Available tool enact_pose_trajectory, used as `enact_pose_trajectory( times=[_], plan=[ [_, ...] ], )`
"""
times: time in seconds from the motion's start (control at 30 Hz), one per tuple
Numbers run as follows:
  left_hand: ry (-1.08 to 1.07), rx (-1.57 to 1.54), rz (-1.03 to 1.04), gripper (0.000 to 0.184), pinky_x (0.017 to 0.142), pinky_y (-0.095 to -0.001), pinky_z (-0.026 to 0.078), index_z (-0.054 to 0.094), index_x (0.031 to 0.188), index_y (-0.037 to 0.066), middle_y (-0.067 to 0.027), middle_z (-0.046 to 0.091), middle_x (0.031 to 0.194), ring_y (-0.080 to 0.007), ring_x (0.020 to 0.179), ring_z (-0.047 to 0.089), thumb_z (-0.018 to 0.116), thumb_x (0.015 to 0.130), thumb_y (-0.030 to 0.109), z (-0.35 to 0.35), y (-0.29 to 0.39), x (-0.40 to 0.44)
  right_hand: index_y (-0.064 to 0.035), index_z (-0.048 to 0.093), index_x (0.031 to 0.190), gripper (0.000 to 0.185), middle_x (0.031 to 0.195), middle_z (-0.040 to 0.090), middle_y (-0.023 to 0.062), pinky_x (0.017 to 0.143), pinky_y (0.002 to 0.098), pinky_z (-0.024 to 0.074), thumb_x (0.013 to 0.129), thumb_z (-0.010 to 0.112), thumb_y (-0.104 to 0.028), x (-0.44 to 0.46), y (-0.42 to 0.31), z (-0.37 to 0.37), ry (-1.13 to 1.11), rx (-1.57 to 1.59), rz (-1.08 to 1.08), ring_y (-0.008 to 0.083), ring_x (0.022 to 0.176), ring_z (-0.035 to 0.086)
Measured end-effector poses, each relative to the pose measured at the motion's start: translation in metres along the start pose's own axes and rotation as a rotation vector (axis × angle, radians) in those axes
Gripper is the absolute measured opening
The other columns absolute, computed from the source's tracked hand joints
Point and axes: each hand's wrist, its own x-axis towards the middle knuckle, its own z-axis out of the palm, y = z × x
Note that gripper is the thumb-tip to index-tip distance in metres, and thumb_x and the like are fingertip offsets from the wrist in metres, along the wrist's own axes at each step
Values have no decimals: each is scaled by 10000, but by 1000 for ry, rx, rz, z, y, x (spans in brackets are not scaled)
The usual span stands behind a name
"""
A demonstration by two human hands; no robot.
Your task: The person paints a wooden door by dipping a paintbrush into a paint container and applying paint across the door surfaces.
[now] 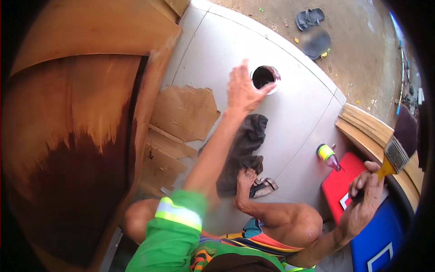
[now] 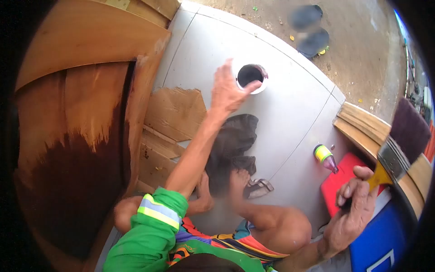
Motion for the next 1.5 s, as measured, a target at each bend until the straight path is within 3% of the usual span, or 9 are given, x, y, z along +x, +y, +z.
enact_pose_trajectory(
  times=[0.1,0.17,0.37,0.67,0.97,1.17,1.27,1.37,1.5],
  plan=[
    [23,-136,-229,646,891,-423,535,545,1295,10,-179,644,1159,-275,1022,642,728,852,443,-22,-54,28,19,510,1209,294,779,394,-5,576,196,298,1070,409,-220,-4,0,-8,46,-11,-47,56,655,361],
    [15,-239,-408,345,859,-442,533,677,1078,30,-163,722,998,-316,954,687,698,876,308,-37,-68,52,22,511,1210,299,783,394,-2,588,196,301,1072,405,-221,-7,2,-18,64,-9,-91,55,663,361],
    [8,4,-486,197,847,-429,552,758,885,107,-147,739,917,-346,906,696,762,797,283,-33,-78,90,19,516,1225,313,806,401,2,617,201,308,1081,383,-225,-13,8,-42,130,74,-113,59,679,364],
    [-80,36,-493,247,872,-423,554,776,912,107,-161,740,953,-335,933,700,769,732,276,-24,-79,108,24,513,1228,325,828,397,11,619,205,304,1086,365,-229,-24,16,-64,192,92,-83,63,692,365],
    [-134,8,-466,232,851,-384,558,750,883,65,-150,740,868,-286,877,704,717,720,227,-24,-95,113,24,486,1240,324,820,383,12,621,209,305,1086,366,-234,-32,22,-84,277,96,-35,62,685,346],
    [-165,-168,-449,181,599,-304,573,700,814,15,-104,707,745,-167,594,673,727,768,188,-32,-90,111,37,499,1256,325,830,384,13,629,216,303,1083,381,-211,-45,34,-102,330,186,-32,70,687,334],
    [-168,-151,-467,189,523,-276,550,688,811,-1,-86,693,712,-134,537,654,722,799,184,-34,-83,112,35,481,1278,332,835,380,14,635,223,303,1083,376,-212,-48,36,-104,353,173,-33,71,693,329],
    [-183,-138,-498,186,490,-253,545,662,839,3,-60,684,738,-117,586,652,759,818,161,-37,-76,112,34,468,1292,337,836,378,14,638,225,303,1084,372,-214,-50,37,-106,345,164,-35,71,695,328],
    [-145,-97,-393,197,541,-289,565,684,850,-18,-103,706,728,-157,571,675,719,826,174,-27,-89,108,34,464,1292,337,836,376,14,642,224,304,1084,367,-212,-55,36,-109,331,179,-48,71,696,328]
  ],
)
